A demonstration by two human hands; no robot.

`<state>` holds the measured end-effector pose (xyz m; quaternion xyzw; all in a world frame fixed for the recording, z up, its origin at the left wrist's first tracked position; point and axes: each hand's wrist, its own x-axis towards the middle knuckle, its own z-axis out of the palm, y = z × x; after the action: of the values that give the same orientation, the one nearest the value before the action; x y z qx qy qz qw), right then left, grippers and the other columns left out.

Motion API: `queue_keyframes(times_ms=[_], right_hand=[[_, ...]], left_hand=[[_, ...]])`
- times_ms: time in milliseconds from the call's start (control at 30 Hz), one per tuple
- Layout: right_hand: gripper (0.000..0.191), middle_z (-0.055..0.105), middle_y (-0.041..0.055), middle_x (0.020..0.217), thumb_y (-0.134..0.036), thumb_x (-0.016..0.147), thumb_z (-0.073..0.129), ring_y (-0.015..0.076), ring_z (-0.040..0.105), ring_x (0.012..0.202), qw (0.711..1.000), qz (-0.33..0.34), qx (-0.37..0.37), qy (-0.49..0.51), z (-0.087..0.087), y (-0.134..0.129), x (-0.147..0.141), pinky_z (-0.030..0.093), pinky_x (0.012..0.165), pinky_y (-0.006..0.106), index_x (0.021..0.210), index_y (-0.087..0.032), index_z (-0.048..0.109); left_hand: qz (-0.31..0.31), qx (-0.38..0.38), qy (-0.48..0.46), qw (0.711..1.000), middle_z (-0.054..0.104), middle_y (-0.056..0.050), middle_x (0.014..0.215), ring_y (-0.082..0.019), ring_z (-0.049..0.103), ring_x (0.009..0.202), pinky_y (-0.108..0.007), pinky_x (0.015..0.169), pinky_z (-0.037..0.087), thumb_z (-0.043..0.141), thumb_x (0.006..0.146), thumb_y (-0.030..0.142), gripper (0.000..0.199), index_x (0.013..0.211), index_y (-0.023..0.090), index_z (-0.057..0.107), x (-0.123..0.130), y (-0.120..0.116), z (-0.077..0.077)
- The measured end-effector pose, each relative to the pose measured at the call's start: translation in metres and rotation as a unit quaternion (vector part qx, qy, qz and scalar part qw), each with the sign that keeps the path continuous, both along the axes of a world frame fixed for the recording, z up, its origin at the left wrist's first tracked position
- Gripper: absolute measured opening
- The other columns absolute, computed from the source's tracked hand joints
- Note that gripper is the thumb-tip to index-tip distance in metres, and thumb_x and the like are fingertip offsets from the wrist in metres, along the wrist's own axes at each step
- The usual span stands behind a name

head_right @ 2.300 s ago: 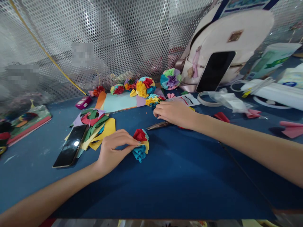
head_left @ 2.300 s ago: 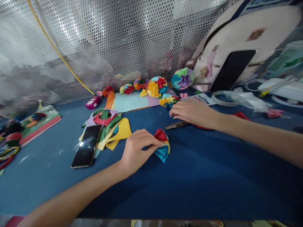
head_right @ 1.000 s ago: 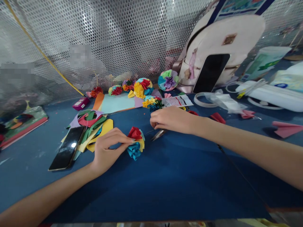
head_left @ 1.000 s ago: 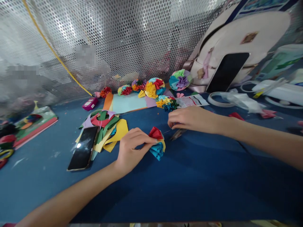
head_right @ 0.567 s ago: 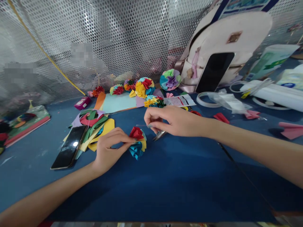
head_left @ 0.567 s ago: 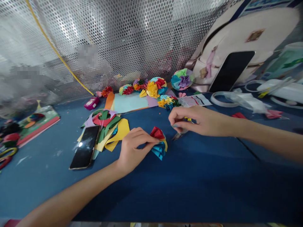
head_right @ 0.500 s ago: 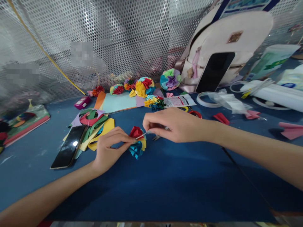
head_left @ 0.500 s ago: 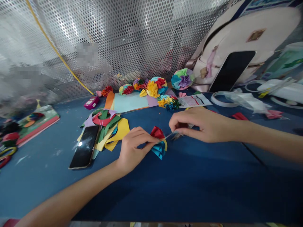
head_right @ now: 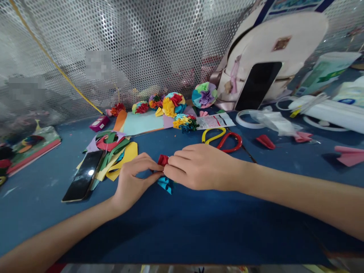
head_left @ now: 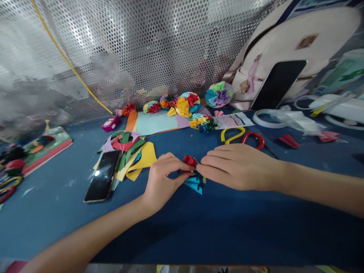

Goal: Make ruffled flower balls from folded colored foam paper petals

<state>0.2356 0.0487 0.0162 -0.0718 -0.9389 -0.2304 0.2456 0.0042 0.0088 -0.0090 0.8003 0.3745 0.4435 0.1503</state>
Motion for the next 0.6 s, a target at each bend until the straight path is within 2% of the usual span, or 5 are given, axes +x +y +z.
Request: queue_keyframes(times_ms=[200, 400, 600], right_hand=[[0.029, 0.069, 0.0039, 0.079, -0.005, 0.103, 0.042, 0.0174, 0.062, 0.069, 0.999, -0.015, 0.025, 0.017, -0.0058, -0.0022, -0.0055, 0.048, 0.062, 0.032, 0.092, -0.017, 0.066], [0.036, 0.069, 0.0034, 0.078, -0.005, 0.104, 0.036, 0.016, 0.06, 0.065, 0.998, -0.047, 0.034, 0.0, -0.004, 0.0006, -0.0058, 0.047, 0.059, 0.031, 0.087, -0.018, 0.064], [0.033, 0.068, 0.0028, 0.076, -0.005, 0.104, 0.039, 0.0158, 0.061, 0.065, 0.998, -0.007, 0.064, 0.019, -0.0072, -0.0021, -0.0087, 0.047, 0.058, 0.031, 0.087, -0.018, 0.064]], left_hand=[[0.037, -0.011, 0.014, 0.999, 0.077, -0.001, 0.072, -0.016, 0.065, 0.068, -0.032, 0.066, 0.051, 0.078, 0.091, 0.022, 0.015, 0.076, 0.021, 0.077, 0.0028, -0.0006, -0.0005], [0.02, -0.068, -0.01, 0.997, 0.081, -0.001, 0.08, -0.018, 0.068, 0.074, -0.033, 0.071, 0.052, 0.081, 0.084, 0.011, 0.012, 0.08, 0.022, 0.08, -0.001, 0.0015, -0.0001], [0.024, -0.105, 0.002, 0.994, 0.079, 0.002, 0.072, -0.017, 0.064, 0.068, -0.033, 0.069, 0.047, 0.084, 0.08, 0.009, 0.015, 0.074, 0.022, 0.079, -0.0015, 0.0033, 0.0032]])
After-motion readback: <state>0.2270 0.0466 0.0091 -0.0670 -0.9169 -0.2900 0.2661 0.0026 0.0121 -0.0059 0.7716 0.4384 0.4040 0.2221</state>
